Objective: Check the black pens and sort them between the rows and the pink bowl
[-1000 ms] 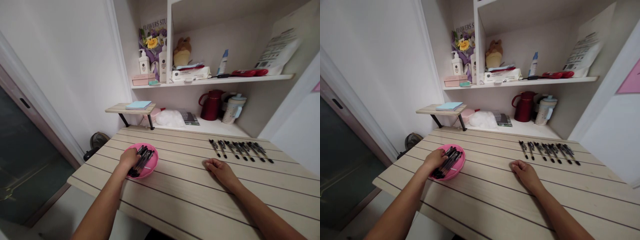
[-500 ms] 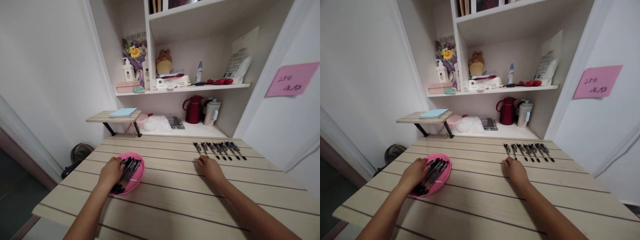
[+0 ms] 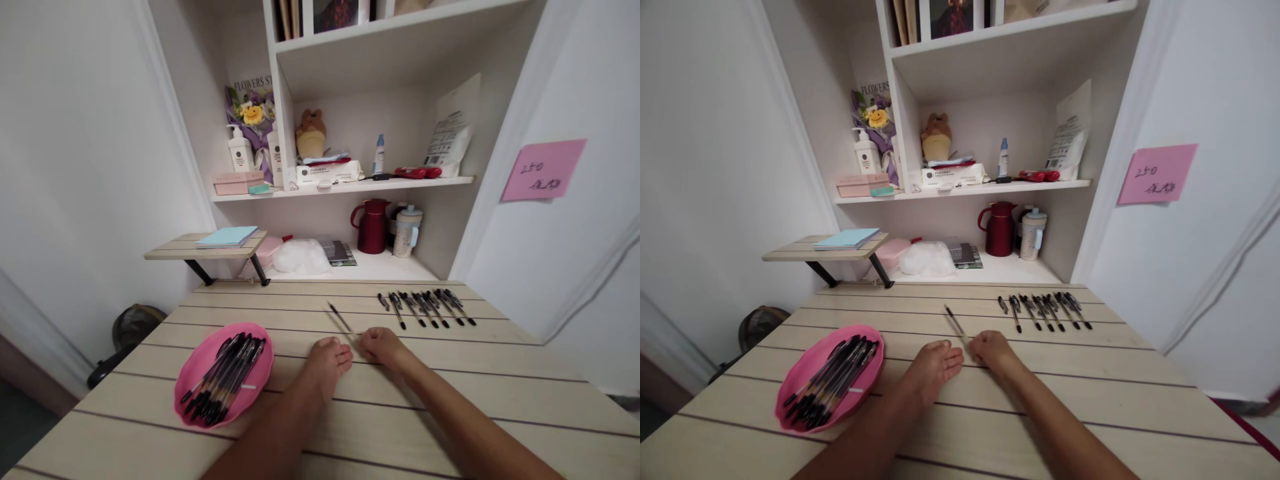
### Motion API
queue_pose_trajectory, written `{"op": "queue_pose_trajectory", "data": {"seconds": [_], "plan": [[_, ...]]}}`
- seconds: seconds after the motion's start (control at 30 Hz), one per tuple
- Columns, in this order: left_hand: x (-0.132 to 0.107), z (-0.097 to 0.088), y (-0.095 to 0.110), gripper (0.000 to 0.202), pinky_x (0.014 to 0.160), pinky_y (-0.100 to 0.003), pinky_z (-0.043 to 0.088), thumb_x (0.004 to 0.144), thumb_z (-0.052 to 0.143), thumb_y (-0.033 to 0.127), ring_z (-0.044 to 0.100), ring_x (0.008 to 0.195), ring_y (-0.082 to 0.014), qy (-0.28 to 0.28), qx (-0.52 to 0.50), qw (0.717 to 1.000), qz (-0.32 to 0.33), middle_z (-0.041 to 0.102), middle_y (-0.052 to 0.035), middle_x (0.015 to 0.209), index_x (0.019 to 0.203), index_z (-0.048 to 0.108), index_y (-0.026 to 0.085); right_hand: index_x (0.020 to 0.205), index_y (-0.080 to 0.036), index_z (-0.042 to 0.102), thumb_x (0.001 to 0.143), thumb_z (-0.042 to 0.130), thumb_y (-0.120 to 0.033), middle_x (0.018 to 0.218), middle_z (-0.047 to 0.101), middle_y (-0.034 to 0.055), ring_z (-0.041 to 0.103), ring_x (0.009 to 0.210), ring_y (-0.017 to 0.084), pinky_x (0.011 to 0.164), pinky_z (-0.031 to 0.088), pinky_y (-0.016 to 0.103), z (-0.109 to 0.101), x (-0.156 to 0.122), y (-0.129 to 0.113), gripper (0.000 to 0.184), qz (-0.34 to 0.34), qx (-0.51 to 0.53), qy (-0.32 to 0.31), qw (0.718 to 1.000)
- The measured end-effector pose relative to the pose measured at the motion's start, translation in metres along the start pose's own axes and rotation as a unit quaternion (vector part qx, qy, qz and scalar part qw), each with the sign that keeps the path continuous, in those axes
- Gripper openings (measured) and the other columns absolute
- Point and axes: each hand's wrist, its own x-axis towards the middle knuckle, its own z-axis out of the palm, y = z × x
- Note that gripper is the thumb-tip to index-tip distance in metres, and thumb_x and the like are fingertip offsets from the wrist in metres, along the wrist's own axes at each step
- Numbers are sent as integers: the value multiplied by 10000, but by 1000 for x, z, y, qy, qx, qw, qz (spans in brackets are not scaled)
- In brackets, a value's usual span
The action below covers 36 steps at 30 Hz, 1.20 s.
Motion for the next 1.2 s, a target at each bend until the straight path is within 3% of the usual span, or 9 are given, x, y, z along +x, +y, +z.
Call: {"op": "queue_pose_trajectory", "data": {"seconds": [0.1,0.17,0.3,0.4,0.57,0.9,1.0,1.07,1.2], "plan": [[13,5,-5,230,710,-302,459,742,591,338,604,692,-150,-10,-72,997,-3,610,-73,770,846,499,154,599,-160,568,688,538,-337,483,583,1,451,412,91,410,312,201,14,-17,1,200,-49,184,-87,978],[15,5,-8,235,679,-292,457,734,607,345,594,641,-142,-21,-102,995,10,592,-43,691,822,506,151,614,-160,565,692,543,-371,473,563,-13,426,407,85,405,294,199,9,-15,7,226,-66,217,-100,969],[12,4,-12,267,638,-286,446,692,654,354,583,587,-142,-34,-111,992,42,531,7,574,788,513,148,629,-173,578,749,500,-346,615,629,32,558,592,137,532,371,227,-31,20,26,225,-38,-23,57,997],[12,4,-14,292,631,-288,439,673,670,370,576,571,-138,-29,-112,992,49,521,14,564,775,517,144,749,-176,625,783,465,-312,806,664,109,608,779,223,626,397,291,-57,49,34,213,25,-178,107,978],[14,3,-17,307,627,-286,428,658,676,383,574,580,-139,-31,-121,991,52,514,14,567,771,524,141,880,-126,632,780,483,-350,928,644,199,610,891,296,712,419,368,-57,74,32,287,58,-223,115,966],[12,2,-17,354,621,-282,414,625,676,433,548,553,-124,-61,-90,991,72,493,26,554,759,514,148,850,-127,639,759,470,-254,920,657,189,622,867,277,720,425,355,-52,74,32,230,64,-245,102,962],[9,4,-20,350,528,-238,377,666,613,464,516,476,-102,-78,-3,992,97,482,37,537,782,518,148,719,-159,620,721,498,-242,766,671,120,623,763,223,672,424,298,-49,58,34,147,23,-162,96,982],[7,5,-23,337,447,-213,319,695,562,471,467,401,-82,-91,78,987,109,473,46,524,791,525,150,648,-175,582,719,495,-267,602,631,57,589,605,172,574,413,263,-44,42,33,145,5,-8,77,997],[6,5,-30,273,383,-196,205,733,499,425,292,322,-39,-128,187,965,128,427,69,484,774,545,160,679,-180,566,695,546,-357,502,567,-10,456,420,96,417,334,216,-40,8,20,179,44,328,18,944]]}}
